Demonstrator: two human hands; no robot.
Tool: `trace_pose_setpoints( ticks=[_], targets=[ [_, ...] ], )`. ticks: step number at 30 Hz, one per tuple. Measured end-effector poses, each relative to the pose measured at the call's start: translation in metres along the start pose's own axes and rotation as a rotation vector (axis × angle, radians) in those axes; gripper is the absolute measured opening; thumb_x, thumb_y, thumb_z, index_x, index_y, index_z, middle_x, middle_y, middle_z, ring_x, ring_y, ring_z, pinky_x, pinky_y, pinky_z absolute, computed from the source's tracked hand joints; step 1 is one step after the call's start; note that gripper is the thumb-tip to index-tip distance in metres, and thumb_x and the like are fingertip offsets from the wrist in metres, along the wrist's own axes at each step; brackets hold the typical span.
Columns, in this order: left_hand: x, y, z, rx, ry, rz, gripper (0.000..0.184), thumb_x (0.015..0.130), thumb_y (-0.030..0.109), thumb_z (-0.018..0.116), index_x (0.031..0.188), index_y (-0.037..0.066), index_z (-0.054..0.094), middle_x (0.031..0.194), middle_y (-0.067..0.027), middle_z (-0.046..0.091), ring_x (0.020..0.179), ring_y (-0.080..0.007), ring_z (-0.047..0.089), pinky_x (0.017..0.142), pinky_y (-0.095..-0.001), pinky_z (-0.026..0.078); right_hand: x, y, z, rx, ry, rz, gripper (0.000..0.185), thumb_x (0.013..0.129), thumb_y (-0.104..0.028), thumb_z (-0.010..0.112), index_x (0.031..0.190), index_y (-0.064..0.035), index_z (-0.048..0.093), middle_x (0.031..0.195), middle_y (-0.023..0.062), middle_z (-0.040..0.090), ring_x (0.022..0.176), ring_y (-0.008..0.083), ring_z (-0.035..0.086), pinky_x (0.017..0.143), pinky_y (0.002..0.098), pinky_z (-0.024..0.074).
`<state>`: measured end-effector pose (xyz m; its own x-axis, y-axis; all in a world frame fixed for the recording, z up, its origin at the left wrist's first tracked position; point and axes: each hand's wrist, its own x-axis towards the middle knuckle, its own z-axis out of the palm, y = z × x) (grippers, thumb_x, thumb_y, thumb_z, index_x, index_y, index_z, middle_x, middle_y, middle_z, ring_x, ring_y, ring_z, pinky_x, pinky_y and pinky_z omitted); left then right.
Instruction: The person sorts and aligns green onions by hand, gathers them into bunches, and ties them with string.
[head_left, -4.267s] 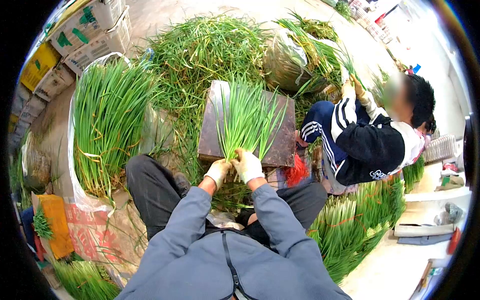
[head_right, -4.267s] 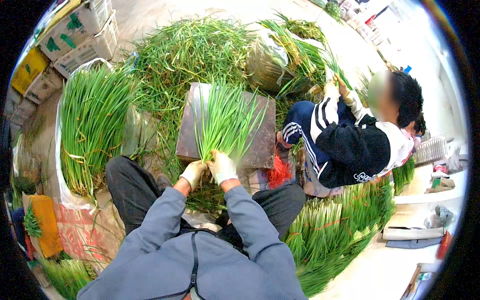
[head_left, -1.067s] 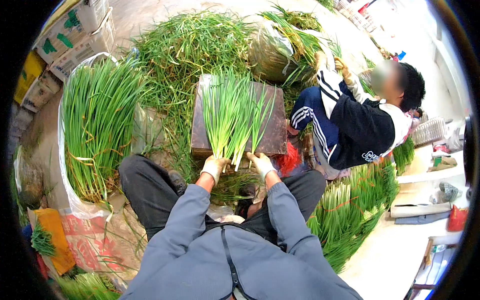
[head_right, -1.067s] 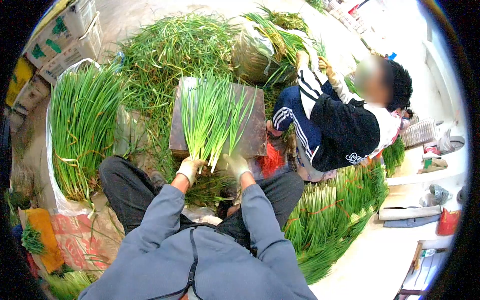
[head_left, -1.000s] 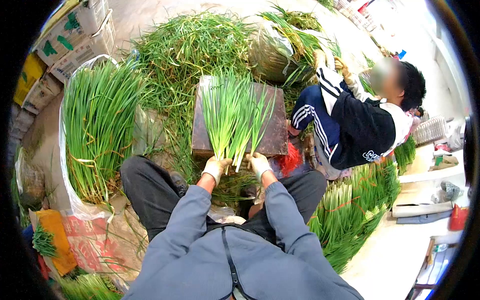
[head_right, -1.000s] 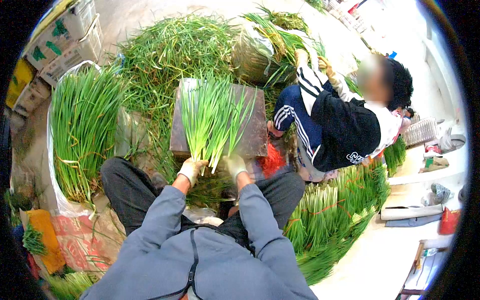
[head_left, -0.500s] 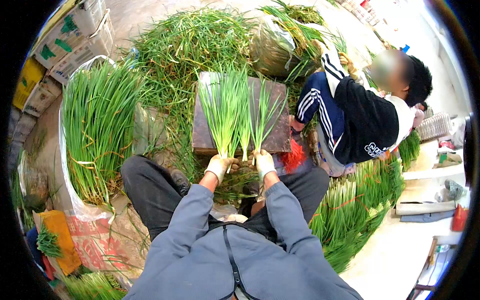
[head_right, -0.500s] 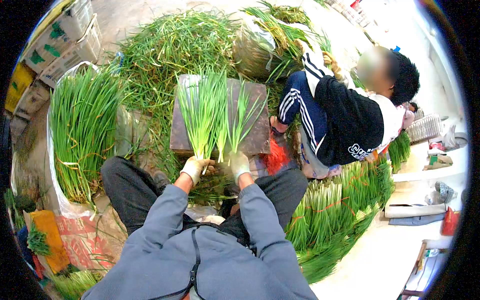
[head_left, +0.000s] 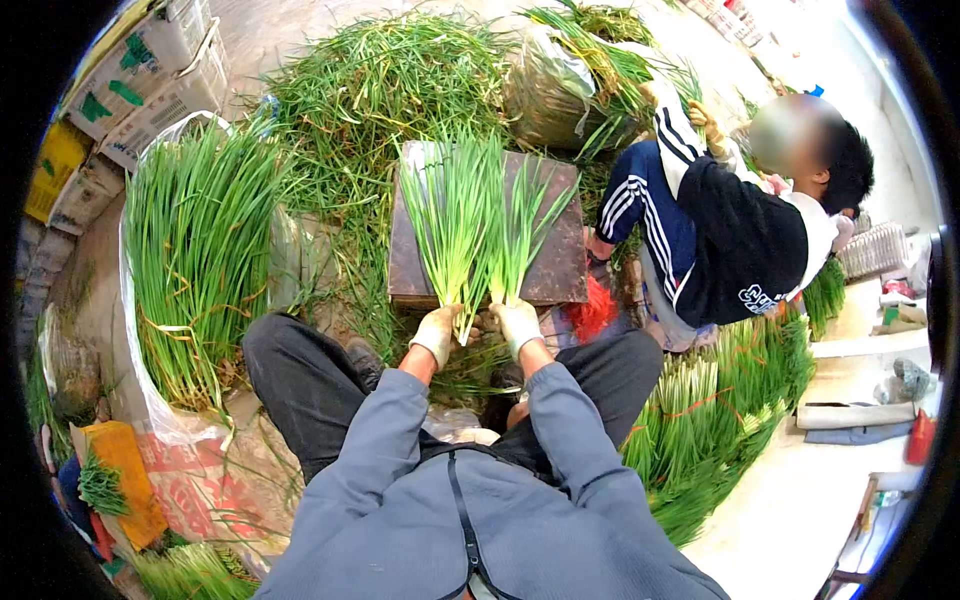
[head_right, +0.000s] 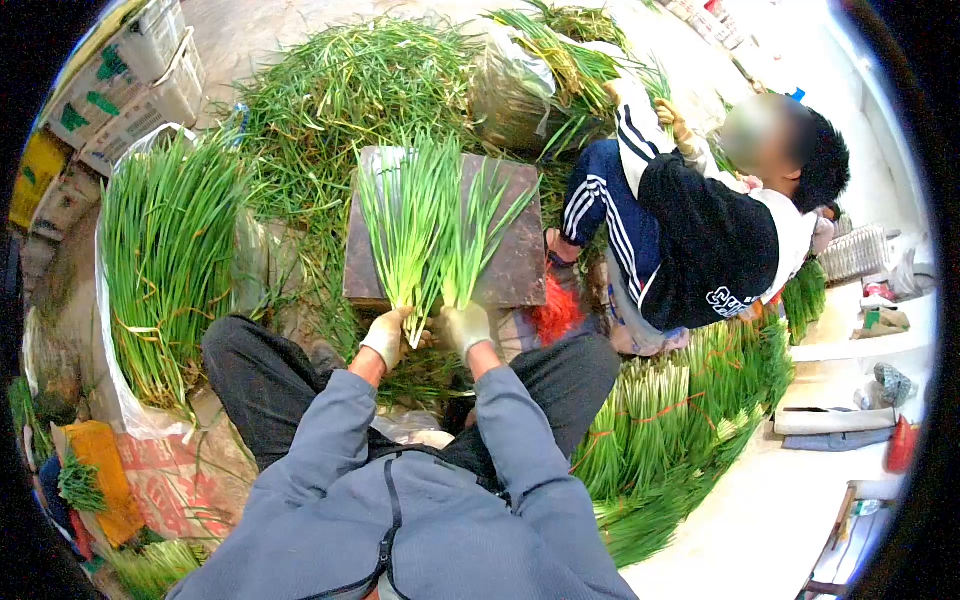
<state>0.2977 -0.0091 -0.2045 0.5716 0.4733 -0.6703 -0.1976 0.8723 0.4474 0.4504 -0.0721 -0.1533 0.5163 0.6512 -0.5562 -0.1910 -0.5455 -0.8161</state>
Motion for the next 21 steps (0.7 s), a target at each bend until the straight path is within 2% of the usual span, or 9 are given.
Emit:
trace_pose_setpoints(
  ticks=[3, 5, 8, 11, 13, 16, 17, 21],
  targets=[
    [-0.003, 0.002, -0.001, -0.003, 0.019, 0.004, 0.029, 0.102, 0.024, 0.046, 0.115, 0.002, 0.059, 0.094, -0.0151, 0.072, 0.068, -0.0271, 0.069, 0.058, -0.0363, 0.056, -0.003, -0.001, -0.005, -0.054, 0.004, -0.012, 0.014, 0.089, -0.018, 0.069, 0.094, -0.0051, 0.067, 0.067, 0.0014, 0.061, 0.051, 0.0132, 0.054, 0.046, 0.0302, 0.042],
    [-0.002, 0.002, 0.002, 0.011, 0.031, 0.004, 0.03, 0.102, 0.024, 0.046, 0.117, 0.002, 0.059, 0.093, -0.0145, 0.071, 0.069, -0.0269, 0.069, 0.059, -0.0358, 0.056, -0.003, 0.006, -0.007, 0.002, -0.084, 0.111, 0.014, 0.09, -0.018, 0.067, 0.094, -0.0052, 0.066, 0.065, 0.0006, 0.058, 0.047, 0.0126, 0.05, 0.043, 0.0294, 0.0403],
    [0.001, -0.003, -0.001, 0.062, 0.04, 0.011, 0.031, 0.1, 0.026, 0.05, 0.116, 0.002, 0.063, 0.09, -0.0128, 0.07, 0.068, -0.0239, 0.067, 0.058, -0.0356, 0.055, -0.012, 0.01, 0.007, -0.003, -0.135, 0.076, 0.015, 0.093, -0.021, 0.066, 0.094, -0.0061, 0.065, 0.065, 0.0022, 0.06, 0.042, 0.013, 0.047, 0.041, 0.0297, 0.0391],
    [0.003, -0.007, -0.003, 0.182, 0.132, 0.166, 0.029, 0.095, 0.027, 0.059, 0.107, 0.003, 0.068, 0.089, -0.0086, 0.068, 0.072, -0.0191, 0.061, 0.064, -0.0343, 0.05, -0.022, 0.002, 0.014, -0.109, -0.113, 0.042, 0.016, 0.09, -0.021, 0.07, 0.091, -0.0059, 0.067, 0.062, 0.0024, 0.059, 0.042, 0.0132, 0.047, 0.041, 0.0306, 0.0375],
    [-0.001, -0.003, -0.005, 0.206, 0.136, 0.138, 0.028, 0.094, 0.026, 0.059, 0.108, 0.002, 0.068, 0.089, -0.0088, 0.068, 0.073, -0.0192, 0.061, 0.064, -0.0343, 0.05, -0.026, 0.0, 0.012, -0.141, -0.169, 0.105, 0.018, 0.086, -0.022, 0.075, 0.088, -0.0053, 0.067, 0.059, 0.0025, 0.058, 0.042, 0.0137, 0.047, 0.041, 0.0313, 0.0366],
    [0.003, -0.004, -0.006, 0.193, 0.126, 0.123, 0.027, 0.094, 0.024, 0.059, 0.108, 0.003, 0.067, 0.09, -0.0091, 0.067, 0.074, -0.0195, 0.061, 0.062, -0.0349, 0.05, -0.03, 0.009, 0.012, -0.151, -0.231, 0.181, 0.019, 0.086, -0.022, 0.076, 0.089, -0.0051, 0.067, 0.06, 0.002, 0.057, 0.043, 0.0137, 0.048, 0.04, 0.0308, 0.0358],
    [0.008, -0.007, -0.009, 0.16, 0.112, 0.139, 0.026, 0.094, 0.024, 0.059, 0.108, 0.003, 0.067, 0.09, -0.0093, 0.067, 0.074, -0.0198, 0.061, 0.06, -0.0355, 0.05, -0.031, 0.014, 0.012, -0.059, -0.242, 0.225, 0.016, 0.086, -0.019, 0.074, 0.09, -0.0052, 0.067, 0.062, 0.0014, 0.057, 0.044, 0.0128, 0.049, 0.04, 0.0294, 0.036],
    [-0.001, -0.003, -0.004, 0.137, 0.138, 0.068, 0.025, 0.096, 0.022, 0.056, 0.111, 0.003, 0.064, 0.089, -0.0075, 0.066, 0.073, -0.0212, 0.062, 0.059, -0.0355, 0.051, -0.027, 0.014, 0.005, -0.021, -0.156, 0.21, 0.011, 0.087, -0.015, 0.07, 0.09, -0.0057, 0.068, 0.065, 0.0016, 0.06, 0.045, 0.0121, 0.049, 0.04, 0.0286, 0.0375]
  ],
)
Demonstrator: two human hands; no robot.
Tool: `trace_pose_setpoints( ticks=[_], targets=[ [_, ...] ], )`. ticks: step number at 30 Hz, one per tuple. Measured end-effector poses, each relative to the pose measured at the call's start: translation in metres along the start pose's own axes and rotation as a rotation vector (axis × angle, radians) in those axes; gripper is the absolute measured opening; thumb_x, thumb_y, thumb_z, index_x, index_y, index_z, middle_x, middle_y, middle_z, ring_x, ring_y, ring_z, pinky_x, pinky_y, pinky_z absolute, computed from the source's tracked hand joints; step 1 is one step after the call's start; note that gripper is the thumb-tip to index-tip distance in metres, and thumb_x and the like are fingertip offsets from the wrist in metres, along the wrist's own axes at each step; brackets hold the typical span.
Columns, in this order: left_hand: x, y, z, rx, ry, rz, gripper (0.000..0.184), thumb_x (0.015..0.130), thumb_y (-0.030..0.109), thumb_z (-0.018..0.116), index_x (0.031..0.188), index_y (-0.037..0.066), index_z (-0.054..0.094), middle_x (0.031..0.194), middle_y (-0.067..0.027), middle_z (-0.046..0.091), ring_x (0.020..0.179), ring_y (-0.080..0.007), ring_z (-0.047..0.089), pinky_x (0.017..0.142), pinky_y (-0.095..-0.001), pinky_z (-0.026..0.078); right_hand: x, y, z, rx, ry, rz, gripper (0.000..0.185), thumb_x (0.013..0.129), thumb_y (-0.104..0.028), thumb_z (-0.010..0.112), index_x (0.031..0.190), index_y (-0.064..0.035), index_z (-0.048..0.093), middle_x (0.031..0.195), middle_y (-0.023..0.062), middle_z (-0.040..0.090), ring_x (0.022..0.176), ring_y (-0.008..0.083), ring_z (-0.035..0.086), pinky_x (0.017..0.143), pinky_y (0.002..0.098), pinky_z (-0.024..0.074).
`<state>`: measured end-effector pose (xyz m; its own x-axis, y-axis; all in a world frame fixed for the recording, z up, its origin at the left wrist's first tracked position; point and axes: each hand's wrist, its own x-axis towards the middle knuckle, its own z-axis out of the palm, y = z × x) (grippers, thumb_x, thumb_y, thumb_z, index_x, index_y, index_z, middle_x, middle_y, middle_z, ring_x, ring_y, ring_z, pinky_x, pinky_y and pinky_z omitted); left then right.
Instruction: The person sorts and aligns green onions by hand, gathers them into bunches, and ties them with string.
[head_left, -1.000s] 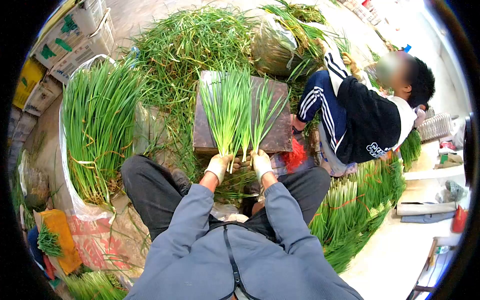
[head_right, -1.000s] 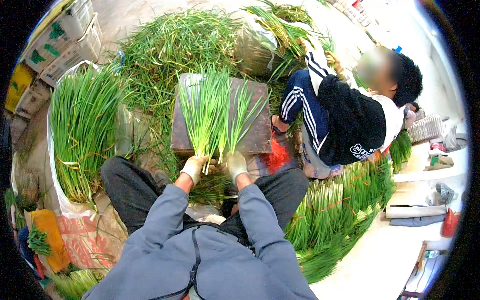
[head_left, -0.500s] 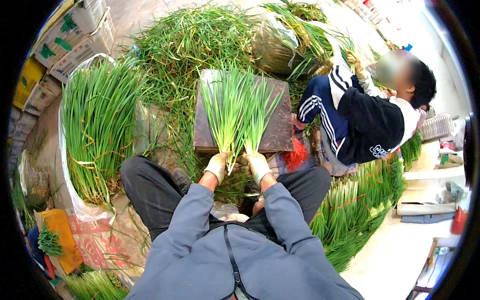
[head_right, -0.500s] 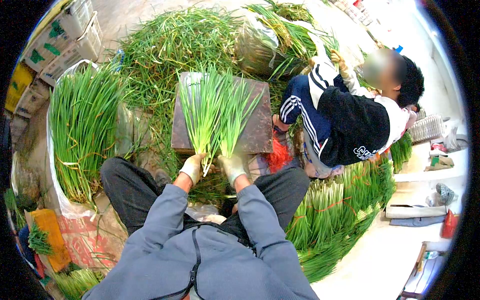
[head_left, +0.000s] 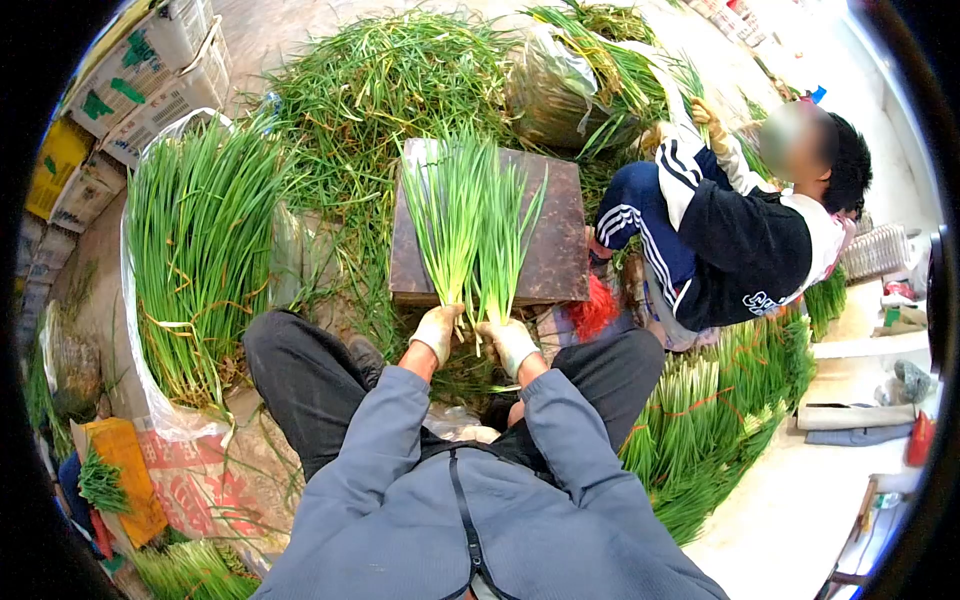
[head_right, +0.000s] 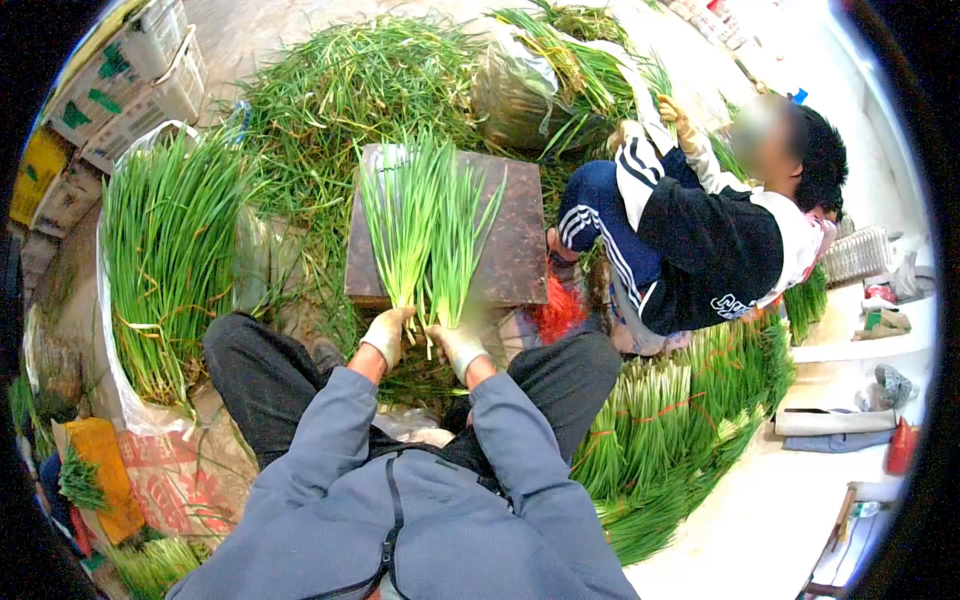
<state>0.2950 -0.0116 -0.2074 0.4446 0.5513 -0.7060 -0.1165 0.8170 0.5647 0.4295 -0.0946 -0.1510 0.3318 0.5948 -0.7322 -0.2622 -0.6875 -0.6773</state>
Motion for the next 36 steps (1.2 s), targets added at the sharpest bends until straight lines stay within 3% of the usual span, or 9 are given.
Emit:
trace_pose_setpoints(
  ticks=[7, 10, 15, 17, 22, 29, 33, 35, 36],
  targets=[
    [-0.005, 0.002, 0.0, 0.032, -0.078, 0.007, 0.02, 0.096, 0.017, 0.054, 0.109, 0.003, 0.062, 0.088, -0.0096, 0.067, 0.071, -0.0222, 0.063, 0.06, -0.0358, 0.052, -0.012, -0.013, 0.004, 0.114, 0.005, -0.088, 0.018, 0.091, -0.017, 0.066, 0.102, -0.0025, 0.069, 0.075, 0.0034, 0.065, 0.052, 0.0152, 0.055, 0.046, 0.0304, 0.0441],
    [-0.01, 0.005, 0.005, -0.132, -0.115, -0.064, 0.021, 0.095, 0.017, 0.055, 0.109, 0.003, 0.063, 0.09, -0.0093, 0.068, 0.073, -0.0222, 0.065, 0.061, -0.0359, 0.053, -0.009, -0.014, 0.003, 0.371, -0.112, 0.036, 0.017, 0.095, -0.012, 0.061, 0.106, -0.0023, 0.067, 0.085, 0.0056, 0.071, 0.059, 0.0169, 0.061, 0.049, 0.0287, 0.0481],
    [-0.002, 0.001, -0.001, 0.061, -0.06, 0.045, 0.02, 0.095, 0.018, 0.056, 0.103, 0.002, 0.066, 0.089, -0.0091, 0.069, 0.072, -0.021, 0.065, 0.061, -0.034, 0.052, 0.008, 0.0, 0.004, -0.052, -0.011, -0.064, 0.018, 0.088, -0.021, 0.074, 0.098, -0.0065, 0.068, 0.077, 0.0032, 0.068, 0.055, 0.0108, 0.056, 0.046, 0.0263, 0.0436],
    [0.001, -0.002, 0.0, 0.087, -0.047, 0.083, 0.02, 0.095, 0.018, 0.057, 0.1, 0.002, 0.067, 0.088, -0.0088, 0.068, 0.07, -0.0206, 0.064, 0.06, -0.0334, 0.051, 0.001, -0.001, 0.016, -0.111, -0.041, -0.221, 0.018, 0.086, -0.02, 0.076, 0.095, -0.0063, 0.068, 0.073, 0.0023, 0.067, 0.054, 0.0103, 0.055, 0.046, 0.0269, 0.0432],
    [-0.001, 0.002, -0.002, -0.02, -0.114, 0.043, 0.02, 0.096, 0.019, 0.056, 0.104, 0.003, 0.066, 0.085, -0.008, 0.068, 0.065, -0.02, 0.061, 0.058, -0.034, 0.05, -0.005, -0.011, 0.003, 0.006, 0.036, -0.115, 0.011, 0.087, -0.013, 0.073, 0.094, -0.0077, 0.068, 0.069, 0.0006, 0.064, 0.051, 0.0108, 0.054, 0.043, 0.0265, 0.0394],
    [0.005, 0.004, 0.006, -0.2, -0.075, -0.008, 0.018, 0.099, 0.017, 0.056, 0.109, 0.003, 0.062, 0.088, -0.0089, 0.069, 0.067, -0.0215, 0.064, 0.054, -0.0347, 0.051, 0.011, -0.018, -0.001, 0.205, 0.082, -0.125, 0.008, 0.09, -0.017, 0.071, 0.091, -0.0104, 0.066, 0.07, -0.0018, 0.063, 0.048, 0.0085, 0.05, 0.043, 0.0245, 0.0378],
    [0.016, -0.003, 0.0, 0.021, -0.128, 0.008, 0.016, 0.099, 0.017, 0.058, 0.109, 0.006, 0.064, 0.082, -0.0048, 0.068, 0.065, -0.0181, 0.062, 0.053, -0.032, 0.049, 0.042, -0.006, 0.001, -0.041, 0.078, -0.204, 0.014, 0.089, -0.022, 0.073, 0.092, -0.0091, 0.067, 0.073, -0.0009, 0.066, 0.052, 0.0086, 0.054, 0.044, 0.0264, 0.0391],
    [-0.003, 0.007, 0.009, 0.2, -0.115, 0.109, 0.015, 0.098, 0.019, 0.061, 0.104, 0.007, 0.066, 0.078, -0.0034, 0.066, 0.065, -0.0165, 0.061, 0.052, -0.0313, 0.047, 0.033, -0.016, 0.012, -0.208, 0.184, -0.389, 0.022, 0.086, -0.024, 0.076, 0.097, -0.0069, 0.069, 0.075, -0.0002, 0.067, 0.055, 0.0095, 0.055, 0.046, 0.0284, 0.0412],
    [-0.015, 0.011, 0.015, 0.294, -0.106, 0.183, 0.012, 0.094, 0.014, 0.064, 0.102, 0.006, 0.067, 0.077, -0.0028, 0.065, 0.063, -0.016, 0.059, 0.052, -0.0317, 0.046, 0.015, -0.027, 0.014, -0.141, 0.155, -0.307, 0.028, 0.083, -0.025, 0.079, 0.102, -0.0057, 0.07, 0.074, 0.0002, 0.066, 0.055, 0.0104, 0.055, 0.05, 0.0292, 0.0429]
  ],
)
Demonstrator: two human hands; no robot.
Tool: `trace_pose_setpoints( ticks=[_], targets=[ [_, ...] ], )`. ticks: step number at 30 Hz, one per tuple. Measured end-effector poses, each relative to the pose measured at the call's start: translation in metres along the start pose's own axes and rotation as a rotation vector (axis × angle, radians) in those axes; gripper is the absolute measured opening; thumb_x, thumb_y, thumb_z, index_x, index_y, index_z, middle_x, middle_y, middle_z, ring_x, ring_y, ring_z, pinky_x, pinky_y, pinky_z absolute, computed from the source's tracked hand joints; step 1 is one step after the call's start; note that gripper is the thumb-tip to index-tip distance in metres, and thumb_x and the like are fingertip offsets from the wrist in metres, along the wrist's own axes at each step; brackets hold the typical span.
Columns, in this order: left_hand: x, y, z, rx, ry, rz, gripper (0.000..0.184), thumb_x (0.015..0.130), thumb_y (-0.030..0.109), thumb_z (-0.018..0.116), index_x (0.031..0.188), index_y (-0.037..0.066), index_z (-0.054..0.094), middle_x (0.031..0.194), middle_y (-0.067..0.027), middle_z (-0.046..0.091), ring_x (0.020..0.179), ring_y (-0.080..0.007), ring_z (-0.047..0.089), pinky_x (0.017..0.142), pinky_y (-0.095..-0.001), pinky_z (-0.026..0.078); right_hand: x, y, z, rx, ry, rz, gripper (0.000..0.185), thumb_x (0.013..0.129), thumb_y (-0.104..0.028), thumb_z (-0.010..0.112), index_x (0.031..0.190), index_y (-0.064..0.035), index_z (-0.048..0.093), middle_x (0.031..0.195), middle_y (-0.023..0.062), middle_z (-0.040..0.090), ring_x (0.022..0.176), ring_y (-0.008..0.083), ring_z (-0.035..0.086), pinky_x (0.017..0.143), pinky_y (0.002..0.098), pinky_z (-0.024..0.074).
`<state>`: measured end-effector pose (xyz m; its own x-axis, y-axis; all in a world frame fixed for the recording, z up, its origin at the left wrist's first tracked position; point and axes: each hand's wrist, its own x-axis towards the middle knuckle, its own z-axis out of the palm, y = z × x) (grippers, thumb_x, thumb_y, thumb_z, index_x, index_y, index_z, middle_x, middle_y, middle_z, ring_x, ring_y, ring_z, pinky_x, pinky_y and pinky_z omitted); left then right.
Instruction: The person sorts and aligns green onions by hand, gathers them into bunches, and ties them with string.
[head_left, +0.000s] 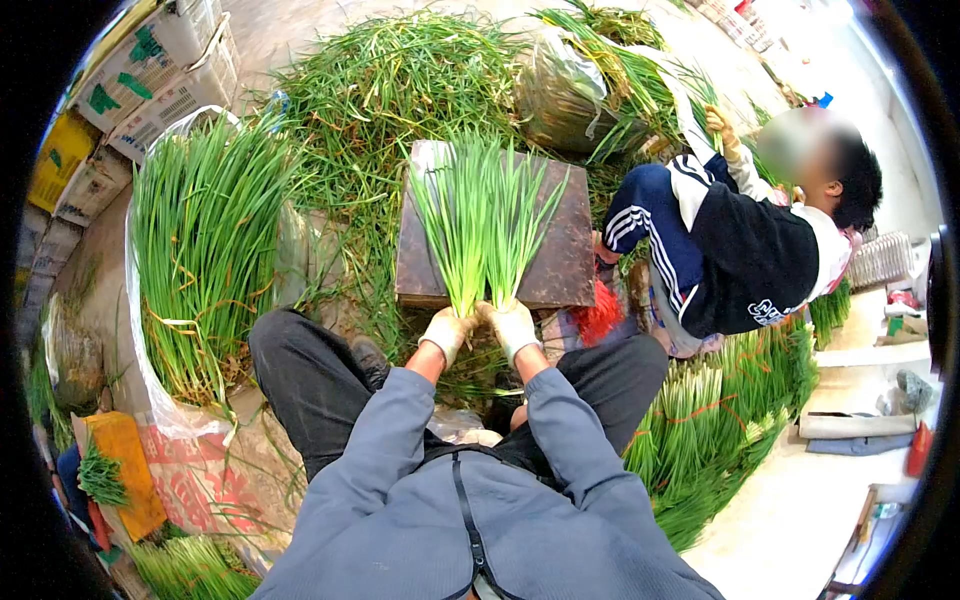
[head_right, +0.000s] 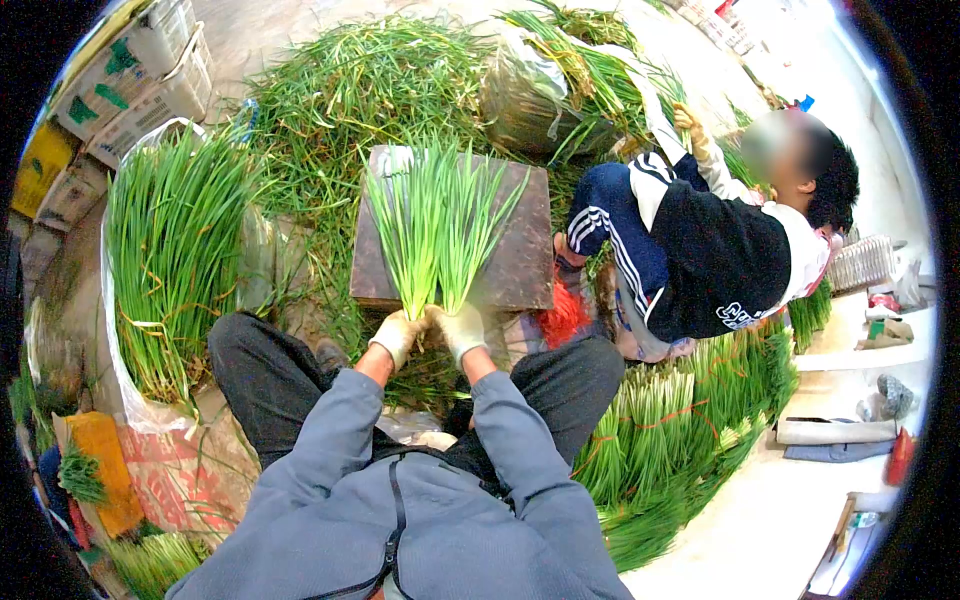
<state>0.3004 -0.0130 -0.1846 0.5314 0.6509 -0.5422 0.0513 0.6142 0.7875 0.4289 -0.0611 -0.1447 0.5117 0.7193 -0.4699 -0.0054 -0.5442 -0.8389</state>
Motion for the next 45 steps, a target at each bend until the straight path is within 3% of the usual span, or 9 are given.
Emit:
trace_pose_setpoints(
  ticks=[5, 11, 19, 23, 26, 30, 37, 41, 45],
  targets=[
    [0.002, -0.017, 0.003, 0.199, -0.066, 0.138, 0.023, 0.093, 0.02, 0.063, 0.11, 0.006, 0.068, 0.087, -0.0036, 0.069, 0.075, -0.0146, 0.06, 0.066, -0.0305, 0.049, 0.009, 0.011, 0.0, -0.192, -0.039, -0.162, 0.027, 0.081, -0.023, 0.081, 0.1, -0.0058, 0.07, 0.073, 0.0014, 0.066, 0.052, 0.0109, 0.053, 0.047, 0.0295, 0.0417],
    [-0.006, -0.009, -0.007, -0.108, -0.33, -0.291, 0.017, 0.098, 0.016, 0.058, 0.108, 0.004, 0.063, 0.091, -0.0059, 0.067, 0.078, -0.019, 0.064, 0.07, -0.037, 0.056, 0.005, 0.002, -0.014, 0.154, -0.273, 0.196, 0.028, 0.08, -0.019, 0.081, 0.103, -0.0061, 0.069, 0.078, 0.0027, 0.069, 0.059, 0.0141, 0.06, 0.052, 0.0284, 0.047],
    [-0.032, 0.013, -0.011, -0.277, -0.514, -0.339, 0.025, 0.1, 0.029, 0.059, 0.105, 0.005, 0.064, 0.085, -0.0065, 0.065, 0.077, -0.0209, 0.066, 0.071, -0.0383, 0.058, 0.011, 0.026, -0.004, 0.496, -0.418, 0.204, 0.026, 0.084, -0.007, 0.074, 0.109, -0.0017, 0.068, 0.097, 0.0095, 0.072, 0.085, 0.0227, 0.068, 0.081, 0.0378, 0.0543],
    [-0.02, 0.019, -0.029, 0.38, -0.329, -0.325, 0.048, 0.092, 0.051, 0.066, 0.099, 0.004, 0.069, 0.081, -0.0058, 0.07, 0.071, -0.0171, 0.065, 0.064, -0.0314, 0.052, 0.01, 0.031, -0.005, 0.54, -0.464, 0.154, 0.032, 0.082, -0.005, 0.075, 0.113, -0.0022, 0.068, 0.101, 0.0085, 0.072, 0.089, 0.0211, 0.067, 0.083, 0.0352, 0.0529],
    [-0.042, 0.044, -0.021, 0.746, 0.225, 0.098, 0.051, 0.091, 0.051, 0.067, 0.098, 0.001, 0.072, 0.089, -0.0083, 0.073, 0.077, -0.0165, 0.069, 0.07, -0.0296, 0.053, 0.002, 0.028, -0.002, 0.536, -0.364, 0.095, 0.034, 0.082, -0.004, 0.076, 0.115, -0.0032, 0.068, 0.102, 0.0059, 0.072, 0.092, 0.0187, 0.067, 0.084, 0.033, 0.0516],
    [-0.037, 0.041, -0.007, 0.379, 0.24, 0.084, 0.03, 0.088, 0.026, 0.074, 0.101, -0.001, 0.072, 0.086, -0.005, 0.073, 0.075, -0.0121, 0.066, 0.071, -0.0294, 0.053, -0.007, 0.033, 0.007, 0.526, -0.362, 0.049, 0.036, 0.081, -0.002, 0.077, 0.116, -0.0033, 0.068, 0.102, 0.0039, 0.072, 0.09, 0.0169, 0.066, 0.084, 0.0325, 0.0513],
    [-0.066, 0.032, 0.007, 0.049, 0.261, 0.214, 0.024, 0.091, 0.024, 0.071, 0.088, 0.001, 0.073, 0.076, -0.001, 0.068, 0.07, -0.0096, 0.059, 0.066, -0.0275, 0.048, -0.014, 0.024, -0.003, 0.612, -0.259, 0.118, 0.032, 0.079, 0.0, 0.076, 0.11, -0.0021, 0.068, 0.098, 0.0049, 0.072, 0.087, 0.0178, 0.067, 0.08, 0.0327, 0.0531],
    [-0.07, 0.022, 0.001, 0.232, 0.3, 0.533, 0.02, 0.094, 0.022, 0.071, 0.089, 0.002, 0.071, 0.082, -0.0014, 0.07, 0.074, -0.0114, 0.06, 0.072, -0.0284, 0.05, -0.004, 0.026, -0.013, 0.683, -0.257, 0.115, 0.022, 0.083, 0.0, 0.071, 0.104, -0.0003, 0.067, 0.09, 0.0122, 0.072, 0.071, 0.0231, 0.069, 0.068, 0.0359, 0.0569],
    [-0.066, 0.055, -0.038, -0.359, 0.519, 0.601, 0.017, 0.098, 0.02, 0.064, 0.088, 0.008, 0.07, 0.075, -0.0009, 0.065, 0.069, -0.0121, 0.059, 0.063, -0.0281, 0.048, 0.002, 0.033, -0.018, 0.654, -0.157, 0.13, 0.018, 0.084, 0.0, 0.068, 0.102, 0.0009, 0.064, 0.081, 0.0125, 0.07, 0.068, 0.025, 0.07, 0.062, 0.0384, 0.0588]
  ],
)
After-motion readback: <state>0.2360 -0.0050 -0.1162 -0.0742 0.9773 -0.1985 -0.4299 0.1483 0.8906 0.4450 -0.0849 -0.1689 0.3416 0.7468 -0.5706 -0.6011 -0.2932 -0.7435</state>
